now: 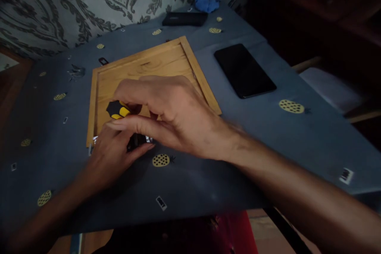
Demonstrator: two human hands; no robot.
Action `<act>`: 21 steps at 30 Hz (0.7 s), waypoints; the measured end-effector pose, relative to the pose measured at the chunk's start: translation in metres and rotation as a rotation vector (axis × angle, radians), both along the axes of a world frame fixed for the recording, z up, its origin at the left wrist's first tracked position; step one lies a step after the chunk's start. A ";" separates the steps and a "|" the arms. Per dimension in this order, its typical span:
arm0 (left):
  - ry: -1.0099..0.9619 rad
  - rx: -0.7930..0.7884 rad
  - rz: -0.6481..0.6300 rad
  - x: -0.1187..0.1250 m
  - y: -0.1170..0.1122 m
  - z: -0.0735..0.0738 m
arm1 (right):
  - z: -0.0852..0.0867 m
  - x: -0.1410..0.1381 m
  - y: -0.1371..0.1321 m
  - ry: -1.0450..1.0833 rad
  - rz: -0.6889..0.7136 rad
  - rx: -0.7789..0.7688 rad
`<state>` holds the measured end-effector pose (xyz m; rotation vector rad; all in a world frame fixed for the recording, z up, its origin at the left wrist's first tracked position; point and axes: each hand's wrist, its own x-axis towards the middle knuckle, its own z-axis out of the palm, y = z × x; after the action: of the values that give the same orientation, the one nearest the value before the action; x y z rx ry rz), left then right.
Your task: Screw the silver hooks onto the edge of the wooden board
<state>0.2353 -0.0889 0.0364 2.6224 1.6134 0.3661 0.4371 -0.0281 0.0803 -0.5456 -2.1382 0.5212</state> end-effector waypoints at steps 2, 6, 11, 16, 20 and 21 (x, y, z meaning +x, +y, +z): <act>0.000 0.000 0.002 0.000 0.000 -0.001 | -0.003 -0.004 -0.002 0.027 -0.046 0.004; 0.000 0.021 0.000 0.000 0.000 -0.001 | -0.009 -0.010 -0.006 0.055 -0.119 0.039; -0.001 0.040 -0.013 0.000 0.000 -0.002 | -0.011 -0.011 -0.008 0.074 -0.144 0.000; -0.004 0.049 -0.023 -0.001 0.000 -0.002 | -0.010 -0.010 -0.008 0.100 -0.093 -0.024; 0.003 0.021 -0.019 -0.001 0.000 -0.001 | -0.009 -0.010 -0.007 0.075 -0.066 -0.003; 0.007 0.008 -0.014 -0.001 0.000 -0.001 | -0.008 -0.009 -0.006 0.081 -0.044 -0.021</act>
<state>0.2343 -0.0889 0.0356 2.6420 1.5986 0.3631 0.4281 -0.0345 0.0724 -0.5733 -2.0413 0.5333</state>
